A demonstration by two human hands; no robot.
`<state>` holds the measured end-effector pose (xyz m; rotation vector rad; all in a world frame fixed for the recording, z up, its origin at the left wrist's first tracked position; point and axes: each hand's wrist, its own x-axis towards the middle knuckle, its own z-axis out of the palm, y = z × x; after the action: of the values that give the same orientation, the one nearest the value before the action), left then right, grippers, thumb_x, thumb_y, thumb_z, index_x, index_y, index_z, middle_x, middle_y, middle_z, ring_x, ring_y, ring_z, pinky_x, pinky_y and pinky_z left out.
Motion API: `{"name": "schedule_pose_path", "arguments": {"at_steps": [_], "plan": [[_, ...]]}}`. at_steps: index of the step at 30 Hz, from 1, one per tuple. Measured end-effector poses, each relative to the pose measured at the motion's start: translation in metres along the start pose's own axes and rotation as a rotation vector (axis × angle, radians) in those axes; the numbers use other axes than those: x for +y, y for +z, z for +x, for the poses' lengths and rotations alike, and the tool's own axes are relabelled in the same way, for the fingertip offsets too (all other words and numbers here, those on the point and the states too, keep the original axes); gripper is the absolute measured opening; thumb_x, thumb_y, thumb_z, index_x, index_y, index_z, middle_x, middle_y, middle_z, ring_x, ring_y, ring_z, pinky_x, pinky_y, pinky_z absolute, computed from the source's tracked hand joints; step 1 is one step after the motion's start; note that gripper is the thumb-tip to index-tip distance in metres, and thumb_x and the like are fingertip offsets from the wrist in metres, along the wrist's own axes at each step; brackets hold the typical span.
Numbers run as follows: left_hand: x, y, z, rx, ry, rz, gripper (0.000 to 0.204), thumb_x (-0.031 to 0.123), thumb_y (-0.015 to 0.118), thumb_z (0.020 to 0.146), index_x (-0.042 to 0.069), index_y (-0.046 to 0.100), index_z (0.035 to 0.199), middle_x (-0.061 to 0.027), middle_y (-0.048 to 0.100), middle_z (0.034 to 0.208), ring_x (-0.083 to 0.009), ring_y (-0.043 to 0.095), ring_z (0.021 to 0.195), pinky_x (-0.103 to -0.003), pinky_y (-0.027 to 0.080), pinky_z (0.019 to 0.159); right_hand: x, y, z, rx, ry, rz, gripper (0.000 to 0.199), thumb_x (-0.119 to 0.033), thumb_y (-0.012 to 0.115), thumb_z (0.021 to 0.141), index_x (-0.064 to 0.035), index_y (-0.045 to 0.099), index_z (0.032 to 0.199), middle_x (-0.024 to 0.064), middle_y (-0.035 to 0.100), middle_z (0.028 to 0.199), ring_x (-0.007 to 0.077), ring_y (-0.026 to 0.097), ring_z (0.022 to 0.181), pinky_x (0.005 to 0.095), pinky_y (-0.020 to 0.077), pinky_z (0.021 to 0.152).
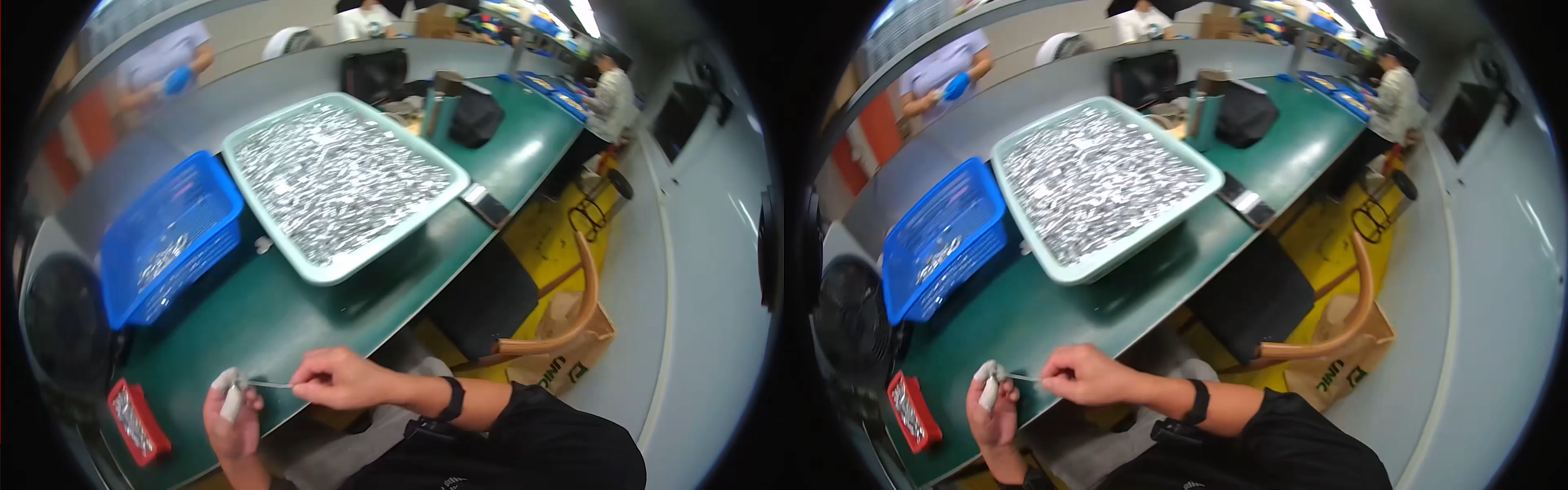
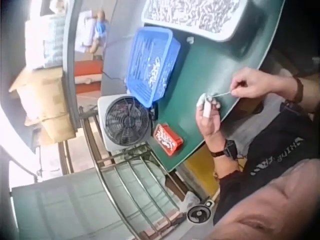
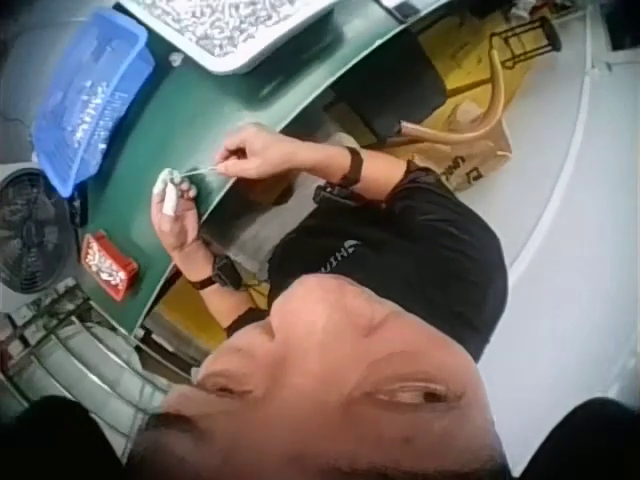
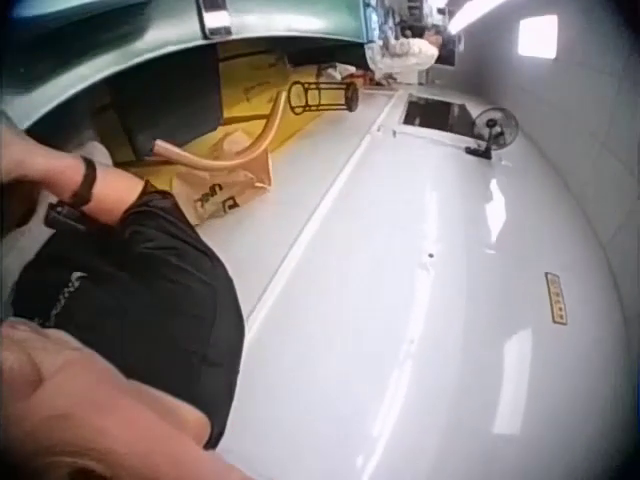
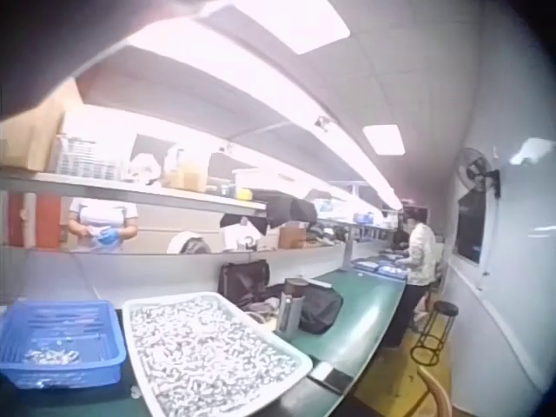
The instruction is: The person picks up a metal part from a blue basket, inserts a thin wire into it, and places the finished piece into a red container, repeating this process several times.
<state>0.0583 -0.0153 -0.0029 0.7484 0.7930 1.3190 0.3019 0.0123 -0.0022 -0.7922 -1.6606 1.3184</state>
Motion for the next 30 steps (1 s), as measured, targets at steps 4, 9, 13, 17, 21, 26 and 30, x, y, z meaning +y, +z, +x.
{"name": "schedule_pose_path", "arguments": {"at_steps": [4,9,13,17,21,26,30], "plan": [[-0.002,0.015,0.000,-0.002,-0.010,0.012,0.035,0.010,0.056,0.096,-0.001,0.054,0.128,-0.0088,0.058,0.109,-0.0154,0.051,0.086,-0.028,0.043,0.071,-0.005,-0.021,-0.010,0.018,0.066,0.094,0.012,-0.012,0.069,0.089,-0.0007,0.070,0.093,0.0035,0.062,0.080,0.0079,0.057,0.072,0.0244,0.0461,0.062],[0.000,-0.016,0.013,-0.038,-0.068,-0.270,0.029,0.010,0.053,0.097,-0.003,0.057,0.124,-0.0115,0.061,0.105,-0.0208,0.055,0.086,-0.034,0.045,0.072,0.006,0.018,-0.003,0.081,0.144,0.114,0.014,-0.013,0.070,0.090,0.0006,0.071,0.094,0.0002,0.065,0.078,0.0042,0.057,0.070,0.0219,0.0460,0.061],[0.012,-0.057,-0.008,-0.006,-0.066,-0.266,0.031,0.013,0.054,0.097,-0.003,0.056,0.125,-0.0094,0.060,0.102,-0.0192,0.053,0.086,-0.032,0.044,0.073,0.002,0.064,0.000,0.035,0.243,0.189,0.013,-0.012,0.071,0.090,0.0007,0.071,0.093,-0.0019,0.064,0.078,0.0017,0.055,0.069,0.0193,0.0439,0.060],[0.027,-0.075,-0.030,-0.004,-0.074,-0.302,0.030,0.012,0.055,0.097,-0.003,0.057,0.123,-0.0095,0.060,0.101,-0.0194,0.054,0.085,-0.032,0.045,0.073,-0.004,0.089,0.005,0.016,0.289,0.242,0.014,-0.011,0.071,0.090,0.0018,0.071,0.095,-0.0028,0.063,0.079,0.0007,0.054,0.070,0.0180,0.0430,0.060],[0.032,-0.079,-0.035,-0.007,-0.079,-0.288,0.028,0.011,0.055,0.097,-0.003,0.059,0.120,-0.0095,0.061,0.101,-0.0192,0.054,0.085,-0.032,0.045,0.072,-0.008,0.097,0.005,0.004,0.307,0.291,0.015,-0.011,0.070,0.091,0.0026,0.070,0.097,-0.0029,0.063,0.080,0.0006,0.054,0.071,0.0177,0.0431,0.060],[0.030,-0.080,-0.032,-0.007,-0.080,-0.281,0.025,0.008,0.055,0.096,-0.002,0.061,0.119,-0.0097,0.061,0.100,-0.0192,0.055,0.084,-0.032,0.045,0.072,-0.015,0.097,0.009,0.014,0.340,0.278,0.011,-0.004,0.067,0.091,0.0037,0.070,0.097,-0.0014,0.060,0.080,0.0025,0.051,0.070,0.0197,0.0394,0.059],[0.027,-0.081,-0.028,-0.029,-0.080,-0.294,0.024,0.006,0.055,0.096,-0.002,0.062,0.118,-0.0108,0.064,0.100,-0.0195,0.059,0.085,-0.034,0.049,0.073,-0.016,0.093,0.010,0.011,0.348,0.270,0.010,-0.005,0.068,0.091,0.0031,0.071,0.097,-0.0013,0.060,0.080,0.0026,0.051,0.069,0.0198,0.0393,0.059]]}}
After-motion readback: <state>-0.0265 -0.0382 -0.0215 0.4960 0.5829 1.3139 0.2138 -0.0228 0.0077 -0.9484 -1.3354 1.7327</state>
